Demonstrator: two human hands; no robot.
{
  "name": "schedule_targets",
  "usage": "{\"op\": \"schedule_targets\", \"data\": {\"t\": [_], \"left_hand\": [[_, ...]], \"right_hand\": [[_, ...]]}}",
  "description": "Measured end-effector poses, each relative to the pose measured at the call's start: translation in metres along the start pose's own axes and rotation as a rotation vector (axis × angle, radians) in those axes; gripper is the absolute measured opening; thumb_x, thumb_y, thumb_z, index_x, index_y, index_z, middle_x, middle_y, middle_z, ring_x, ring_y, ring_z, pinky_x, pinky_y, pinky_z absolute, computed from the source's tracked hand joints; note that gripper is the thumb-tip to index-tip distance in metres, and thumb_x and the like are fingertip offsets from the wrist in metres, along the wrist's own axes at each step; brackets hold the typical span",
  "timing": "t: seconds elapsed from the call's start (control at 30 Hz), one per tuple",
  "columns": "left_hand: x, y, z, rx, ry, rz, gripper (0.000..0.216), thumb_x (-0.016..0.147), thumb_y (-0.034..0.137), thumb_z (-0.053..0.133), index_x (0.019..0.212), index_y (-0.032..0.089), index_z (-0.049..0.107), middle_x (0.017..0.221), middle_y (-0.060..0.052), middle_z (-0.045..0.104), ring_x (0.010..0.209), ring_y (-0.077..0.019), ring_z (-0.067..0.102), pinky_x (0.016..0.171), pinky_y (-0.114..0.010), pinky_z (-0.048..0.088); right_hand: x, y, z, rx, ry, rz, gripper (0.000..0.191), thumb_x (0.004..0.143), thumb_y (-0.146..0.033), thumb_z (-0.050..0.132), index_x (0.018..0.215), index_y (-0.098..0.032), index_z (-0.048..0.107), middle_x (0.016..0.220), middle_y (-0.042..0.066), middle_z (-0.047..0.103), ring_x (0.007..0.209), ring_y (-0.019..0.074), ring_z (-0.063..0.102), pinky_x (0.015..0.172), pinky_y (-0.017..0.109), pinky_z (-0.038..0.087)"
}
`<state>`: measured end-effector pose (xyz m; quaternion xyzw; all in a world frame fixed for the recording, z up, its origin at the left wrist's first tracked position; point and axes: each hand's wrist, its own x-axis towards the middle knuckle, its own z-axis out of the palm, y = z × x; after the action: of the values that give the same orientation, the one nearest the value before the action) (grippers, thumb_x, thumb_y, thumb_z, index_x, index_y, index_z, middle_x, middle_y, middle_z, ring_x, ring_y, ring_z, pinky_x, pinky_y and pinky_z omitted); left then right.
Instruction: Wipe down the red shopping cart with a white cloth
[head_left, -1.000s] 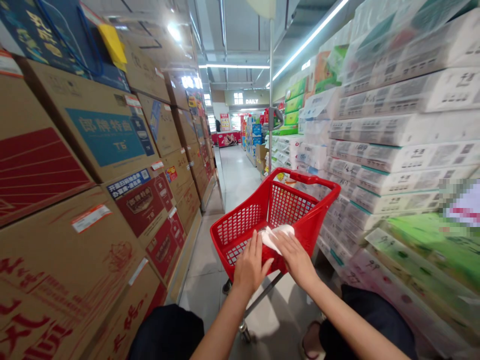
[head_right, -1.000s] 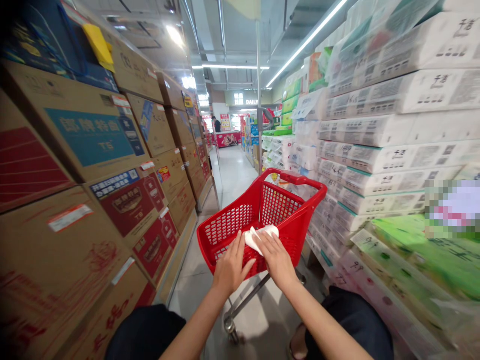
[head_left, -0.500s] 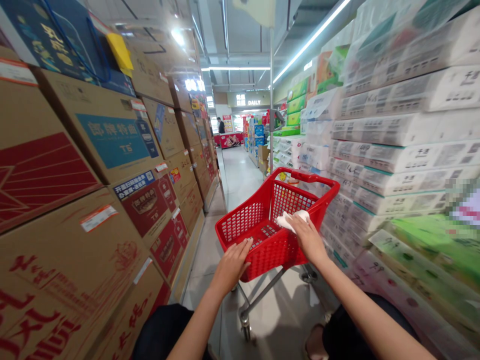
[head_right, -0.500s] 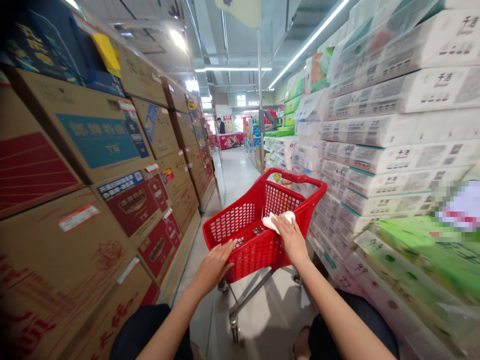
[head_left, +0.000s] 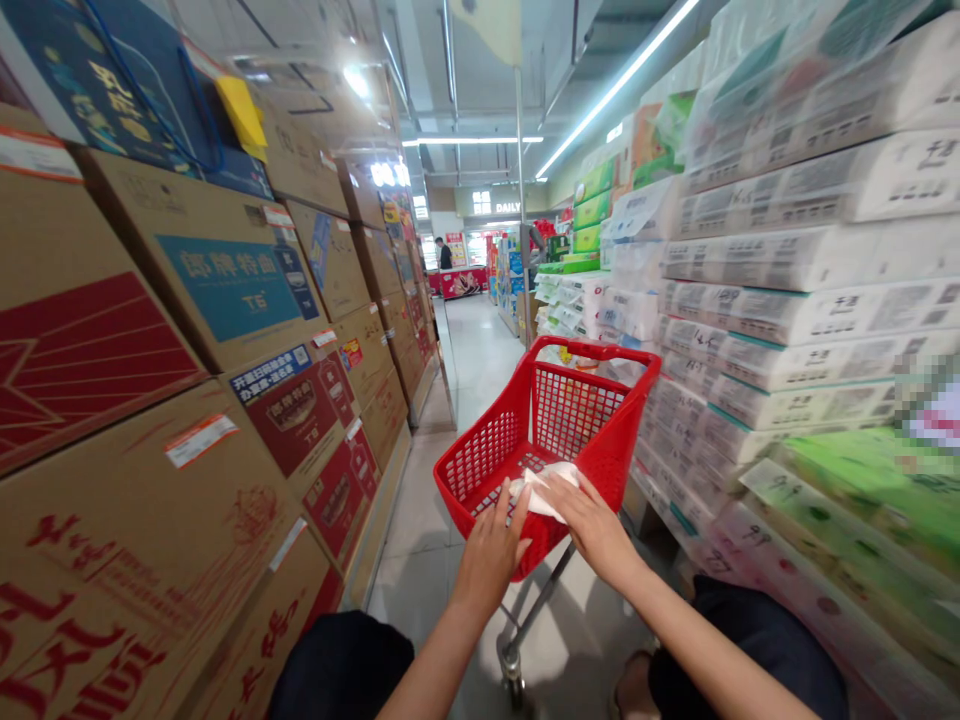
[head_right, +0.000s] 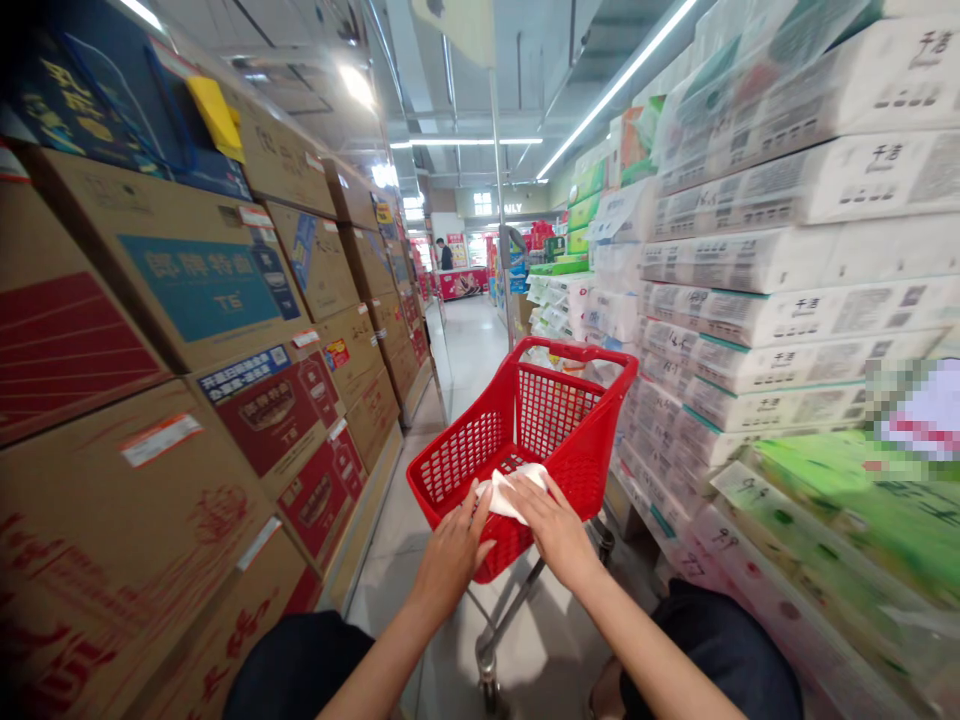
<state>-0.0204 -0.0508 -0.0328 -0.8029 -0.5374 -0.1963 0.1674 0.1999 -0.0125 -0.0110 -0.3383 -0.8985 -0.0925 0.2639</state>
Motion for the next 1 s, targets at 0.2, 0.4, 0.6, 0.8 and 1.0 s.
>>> {"op": "schedule_targets", "data": {"t": [0.2,0.4,0.6,0.8,1.0], "left_hand": [[0.012,-0.025,-0.030,-0.191,-0.050,0.149,0.107,0.079,0.063,0.069,0.160,0.026,0.008,0.162,-0.009,0.027,0.144,-0.0319,0.037,0.117,-0.050,0.034],[0.016,-0.064,-0.011,-0.076,-0.015,0.089,0.114,0.072,0.078,0.065,0.159,0.025,0.015,0.156,-0.012,0.040,0.141,-0.0313,0.041,0.118,-0.048,0.031],[0.019,-0.060,0.002,0.003,0.051,0.027,0.110,0.071,0.080,0.062,0.158,0.027,0.022,0.149,-0.014,0.049,0.131,-0.0326,0.053,0.113,-0.047,0.038],[0.019,-0.047,0.003,-0.007,0.057,-0.033,0.103,0.077,0.072,0.064,0.158,0.027,0.020,0.150,-0.015,0.047,0.132,-0.0337,0.051,0.113,-0.049,0.037],[0.016,-0.049,-0.013,-0.100,-0.010,0.110,0.084,0.092,0.054,0.057,0.159,0.028,0.013,0.159,-0.008,0.036,0.140,-0.0248,0.044,0.116,-0.042,0.037]], "right_hand": [[-0.010,0.056,-0.015,-0.048,0.047,0.112,0.080,0.083,0.000,0.038,0.156,-0.030,0.026,0.155,0.004,0.042,0.145,0.0162,0.035,0.121,0.052,0.024],[-0.008,0.058,-0.008,-0.040,0.085,0.223,0.082,0.083,0.002,0.036,0.157,-0.030,0.023,0.156,0.004,0.040,0.146,0.0185,0.032,0.119,0.053,0.029],[-0.017,0.014,-0.005,-0.025,0.060,0.141,0.076,0.089,-0.001,0.034,0.158,-0.030,0.018,0.158,0.003,0.036,0.147,0.0184,0.030,0.120,0.051,0.029],[-0.038,-0.020,0.000,-0.009,-0.012,0.027,0.071,0.092,-0.006,0.038,0.158,-0.028,0.020,0.157,0.004,0.038,0.146,0.0207,0.033,0.119,0.050,0.034],[-0.046,0.003,-0.019,-0.015,-0.013,0.068,0.069,0.093,-0.007,0.039,0.157,-0.029,0.024,0.154,0.003,0.043,0.144,0.0202,0.036,0.119,0.050,0.034]]}}
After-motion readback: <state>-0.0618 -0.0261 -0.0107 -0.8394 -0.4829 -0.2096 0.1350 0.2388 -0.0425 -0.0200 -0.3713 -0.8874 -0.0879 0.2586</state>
